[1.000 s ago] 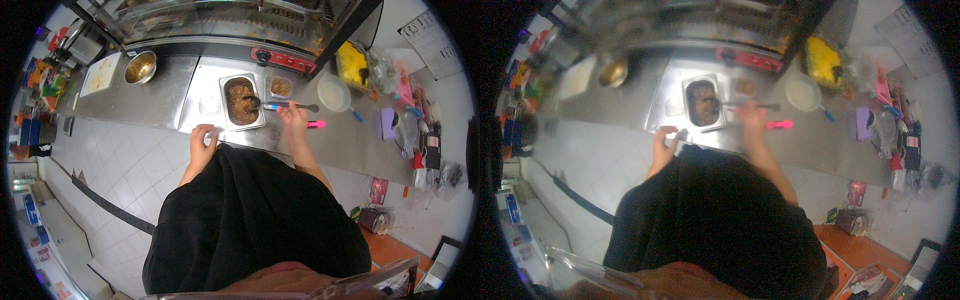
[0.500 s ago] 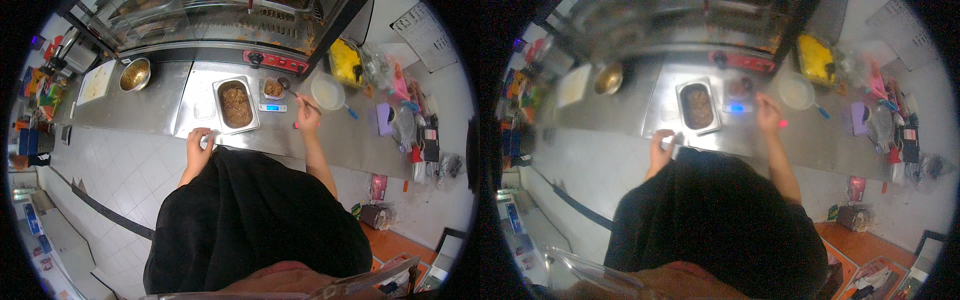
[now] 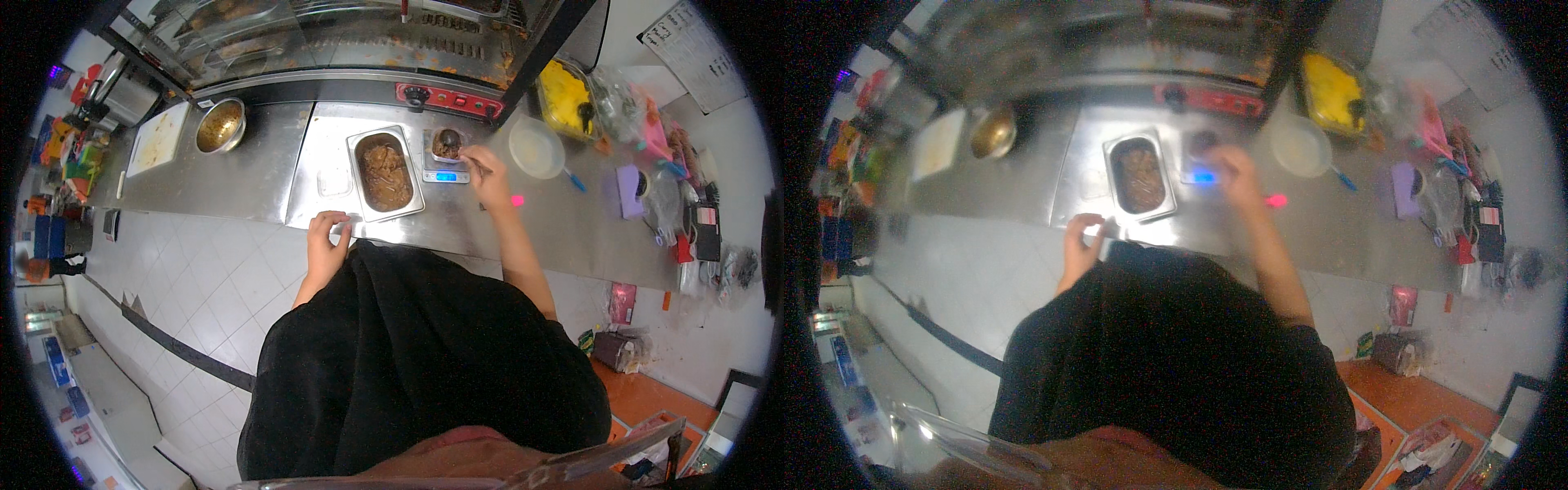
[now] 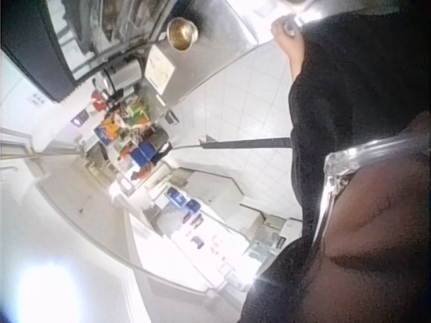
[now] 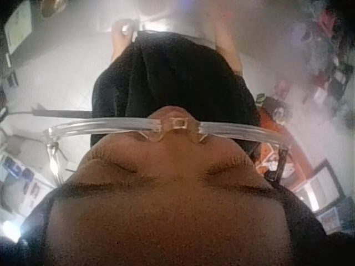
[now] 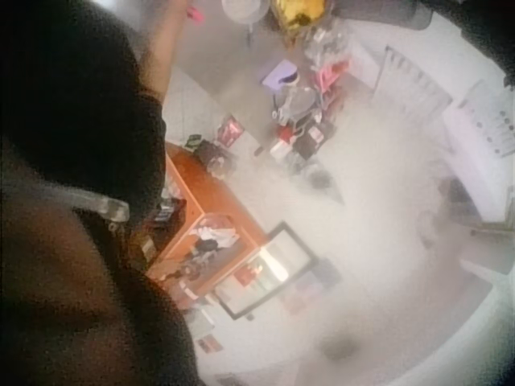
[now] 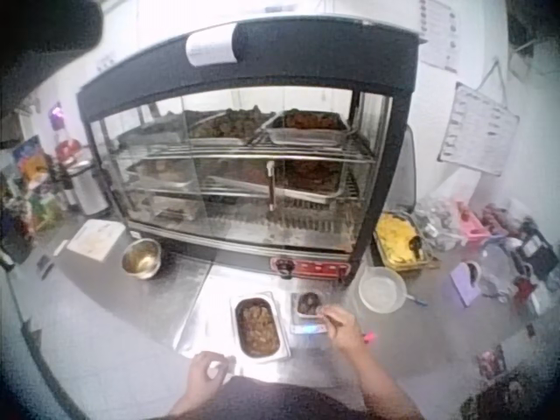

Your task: The person assembles several flat cardboard boxes by folding and interlocking the flaps. After stacking the assembled boxes, the person walks to a food counter, retrieves a plastic container, and uses a ladle to scoop cooked food from a metal tray into the container.

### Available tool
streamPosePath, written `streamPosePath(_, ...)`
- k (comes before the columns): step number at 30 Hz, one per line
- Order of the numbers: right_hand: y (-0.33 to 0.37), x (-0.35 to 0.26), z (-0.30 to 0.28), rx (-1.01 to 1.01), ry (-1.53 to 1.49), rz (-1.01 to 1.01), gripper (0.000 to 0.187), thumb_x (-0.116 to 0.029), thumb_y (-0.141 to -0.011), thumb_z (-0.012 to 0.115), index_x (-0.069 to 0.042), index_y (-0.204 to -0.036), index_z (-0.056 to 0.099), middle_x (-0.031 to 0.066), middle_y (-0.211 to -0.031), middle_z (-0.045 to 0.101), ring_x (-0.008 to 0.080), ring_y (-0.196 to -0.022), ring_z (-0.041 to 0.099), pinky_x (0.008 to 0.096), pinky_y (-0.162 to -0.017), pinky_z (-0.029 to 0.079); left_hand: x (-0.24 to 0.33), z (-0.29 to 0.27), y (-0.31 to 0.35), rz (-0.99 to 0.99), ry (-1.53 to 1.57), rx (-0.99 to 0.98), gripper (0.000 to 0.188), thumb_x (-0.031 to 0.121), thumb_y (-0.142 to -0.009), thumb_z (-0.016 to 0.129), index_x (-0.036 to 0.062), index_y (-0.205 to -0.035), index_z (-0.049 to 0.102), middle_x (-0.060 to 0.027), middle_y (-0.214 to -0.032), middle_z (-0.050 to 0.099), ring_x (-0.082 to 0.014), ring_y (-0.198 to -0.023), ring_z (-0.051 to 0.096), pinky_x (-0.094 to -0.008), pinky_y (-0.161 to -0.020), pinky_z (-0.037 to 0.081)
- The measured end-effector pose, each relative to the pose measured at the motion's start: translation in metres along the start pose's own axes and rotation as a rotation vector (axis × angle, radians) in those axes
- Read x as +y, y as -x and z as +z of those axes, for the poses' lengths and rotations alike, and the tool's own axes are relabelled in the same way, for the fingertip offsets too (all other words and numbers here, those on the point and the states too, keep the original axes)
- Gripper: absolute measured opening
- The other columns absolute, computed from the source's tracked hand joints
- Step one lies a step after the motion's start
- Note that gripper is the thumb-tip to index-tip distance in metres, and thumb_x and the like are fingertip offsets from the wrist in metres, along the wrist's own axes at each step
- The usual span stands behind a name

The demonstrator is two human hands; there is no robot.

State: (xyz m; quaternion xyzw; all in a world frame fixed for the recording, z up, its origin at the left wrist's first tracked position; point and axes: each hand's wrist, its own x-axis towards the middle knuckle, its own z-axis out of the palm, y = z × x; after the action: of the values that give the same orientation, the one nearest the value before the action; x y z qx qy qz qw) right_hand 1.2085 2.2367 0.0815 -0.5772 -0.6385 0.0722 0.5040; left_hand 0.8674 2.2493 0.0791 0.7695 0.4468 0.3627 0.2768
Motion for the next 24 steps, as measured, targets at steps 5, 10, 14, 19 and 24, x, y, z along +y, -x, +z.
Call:
streamPosePath(5, -0.007, -0.001, -0.001, 0.033, -0.021, 0.186, 0.011, -0.005, -0.089, 0.059, 0.003, -0.094, 0.064, 0.0108, -0.096, 0.066, 0.0192, -0.086, 0.064, 0.0293, -0.078, 0.050, -0.003, 0.002, -0.001, 0.000, 0.009, -0.007, 0.013, 0.004, -0.077, 0.064, 0.0033, -0.090, 0.062, -0.0117, -0.098, 0.061, -0.0296, -0.095, 0.055, -0.0367, -0.085, 0.042)
streamPosePath(10, -0.007, -0.011, 0.003, 0.493, -0.346, 0.331, 0.016, -0.010, -0.092, 0.057, 0.005, -0.099, 0.058, 0.0116, -0.093, 0.063, 0.0214, -0.076, 0.065, 0.0321, -0.072, 0.053, -0.002, 0.002, -0.001, -0.008, 0.020, -0.002, 0.013, 0.004, -0.077, 0.064, 0.0028, -0.090, 0.062, -0.0120, -0.099, 0.061, -0.0298, -0.095, 0.055, -0.0368, -0.085, 0.042)
streamPosePath(14, 0.009, 0.004, 0.021, 0.387, -0.529, 0.422, 0.016, -0.011, -0.093, 0.056, 0.002, -0.101, 0.055, 0.0117, -0.089, 0.061, 0.0215, -0.071, 0.065, 0.0309, -0.065, 0.055, -0.001, 0.003, -0.004, -0.002, 0.041, -0.017, 0.013, 0.005, -0.078, 0.064, 0.0028, -0.090, 0.062, -0.0117, -0.098, 0.062, -0.0299, -0.095, 0.055, -0.0369, -0.085, 0.042)
streamPosePath(19, 0.009, -0.033, 0.055, 0.058, -0.519, 0.536, 0.014, -0.009, -0.092, 0.057, 0.003, -0.099, 0.055, 0.0101, -0.087, 0.061, 0.0169, -0.069, 0.064, 0.0283, -0.062, 0.053, 0.000, 0.003, -0.009, 0.002, 0.015, -0.019, 0.013, 0.006, -0.078, 0.064, 0.0027, -0.090, 0.063, -0.0116, -0.098, 0.062, -0.0309, -0.095, 0.056, -0.0370, -0.084, 0.042)
streamPosePath(24, 0.015, -0.035, 0.073, -0.016, -0.097, 0.223, 0.011, -0.006, -0.091, 0.057, 0.005, -0.093, 0.056, 0.0093, -0.083, 0.061, 0.0127, -0.067, 0.063, 0.0253, -0.061, 0.054, 0.000, 0.004, -0.010, 0.002, 0.011, -0.019, 0.013, 0.007, -0.078, 0.064, 0.0026, -0.090, 0.063, -0.0115, -0.098, 0.062, -0.0310, -0.094, 0.056, -0.0373, -0.083, 0.043)
